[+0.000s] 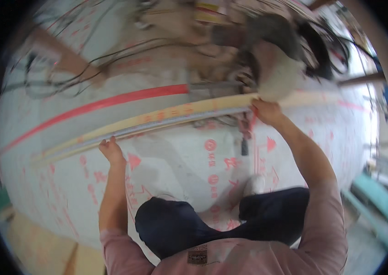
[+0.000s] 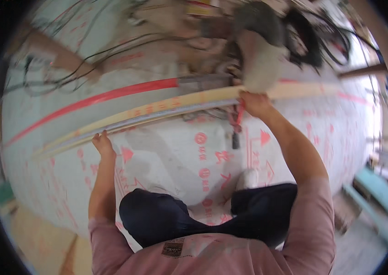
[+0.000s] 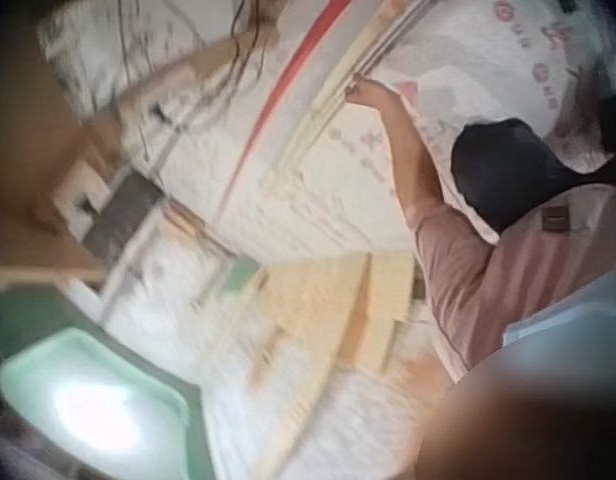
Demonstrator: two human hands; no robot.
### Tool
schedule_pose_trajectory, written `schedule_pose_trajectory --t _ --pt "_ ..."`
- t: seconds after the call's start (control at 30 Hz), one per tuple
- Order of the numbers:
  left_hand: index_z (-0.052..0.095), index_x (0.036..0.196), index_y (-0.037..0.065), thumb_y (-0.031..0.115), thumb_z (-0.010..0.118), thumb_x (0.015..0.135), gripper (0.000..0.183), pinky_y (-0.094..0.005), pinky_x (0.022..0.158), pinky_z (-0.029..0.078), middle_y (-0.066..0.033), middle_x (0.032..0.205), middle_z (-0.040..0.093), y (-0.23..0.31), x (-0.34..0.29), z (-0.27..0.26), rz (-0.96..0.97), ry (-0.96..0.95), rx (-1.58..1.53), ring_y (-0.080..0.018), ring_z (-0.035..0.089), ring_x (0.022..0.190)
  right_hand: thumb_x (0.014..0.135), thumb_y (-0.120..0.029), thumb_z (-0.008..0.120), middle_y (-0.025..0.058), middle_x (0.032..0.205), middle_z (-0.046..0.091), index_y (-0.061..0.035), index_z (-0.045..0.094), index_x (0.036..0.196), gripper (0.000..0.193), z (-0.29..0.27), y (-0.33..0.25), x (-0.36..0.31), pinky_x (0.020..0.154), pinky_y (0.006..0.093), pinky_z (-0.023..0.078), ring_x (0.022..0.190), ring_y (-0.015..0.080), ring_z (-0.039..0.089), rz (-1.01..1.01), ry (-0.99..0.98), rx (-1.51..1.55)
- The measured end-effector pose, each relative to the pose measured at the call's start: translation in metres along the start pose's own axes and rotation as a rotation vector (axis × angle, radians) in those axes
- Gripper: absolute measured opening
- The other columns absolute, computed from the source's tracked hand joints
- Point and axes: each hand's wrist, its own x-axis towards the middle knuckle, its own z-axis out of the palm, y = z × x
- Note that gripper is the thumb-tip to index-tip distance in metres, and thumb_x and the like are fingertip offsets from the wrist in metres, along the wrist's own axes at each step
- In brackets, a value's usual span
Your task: Measuring and cutting wooden strips using a tape measure and a miter saw.
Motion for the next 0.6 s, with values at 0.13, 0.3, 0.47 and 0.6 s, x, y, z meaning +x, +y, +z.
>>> schedule_pose_trajectory --t 0.13,0.3,0.47,0.6 --pt "0.042 0.140 0.007 0.012 0.081 0.075 0.076 -0.0527 0.106 0.041 -0.0159 0.140 0.049 0.093 -0.086 0.099 0.951 -0.599 0.888 -0.0342 0.052 0.127 0.093 -0.034 0.062 0.0151 0.112 0.067 -0.0140 0.066 0.111 0.027 -0.009 -0.002 0.000 0.103 0.0478 0.046 0.118 0.0345 0.060 -0.013 0.106 0.043" --pt "0.041 0.144 0.013 0.016 0.083 0.072 0.083 -0.0522 0.106 0.041 -0.0141 0.131 0.056 0.080 -0.071 0.156 1.134 -0.670 1.185 -0.0319 0.055 0.123 0.092 -0.032 0.065 0.0158 0.110 0.067 -0.0119 0.065 0.113 0.029 0.007 0.001 0.001 0.100 0.0471 0.045 0.115 0.0362 0.060 -0.074 0.290 0.045" --pt "0.043 0.141 0.018 0.012 0.076 0.078 0.071 -0.0528 0.100 0.044 -0.0095 0.124 0.060 0.083 -0.057 0.158 0.881 -0.876 1.406 -0.0307 0.057 0.120 0.092 -0.031 0.067 0.0190 0.105 0.068 -0.0095 0.065 0.110 0.028 0.016 0.003 0.006 0.095 0.0469 0.047 0.111 0.0385 0.062 -0.050 0.245 0.083" --pt "0.045 0.138 0.017 0.009 0.073 0.078 0.066 -0.0526 0.099 0.045 -0.0096 0.123 0.060 0.103 -0.055 0.136 0.852 -0.946 1.404 -0.0310 0.058 0.119 0.090 -0.033 0.068 0.0182 0.107 0.068 -0.0059 0.066 0.104 0.030 0.002 -0.002 0.005 0.093 0.0470 0.049 0.110 0.0380 0.063 0.000 0.071 0.144"
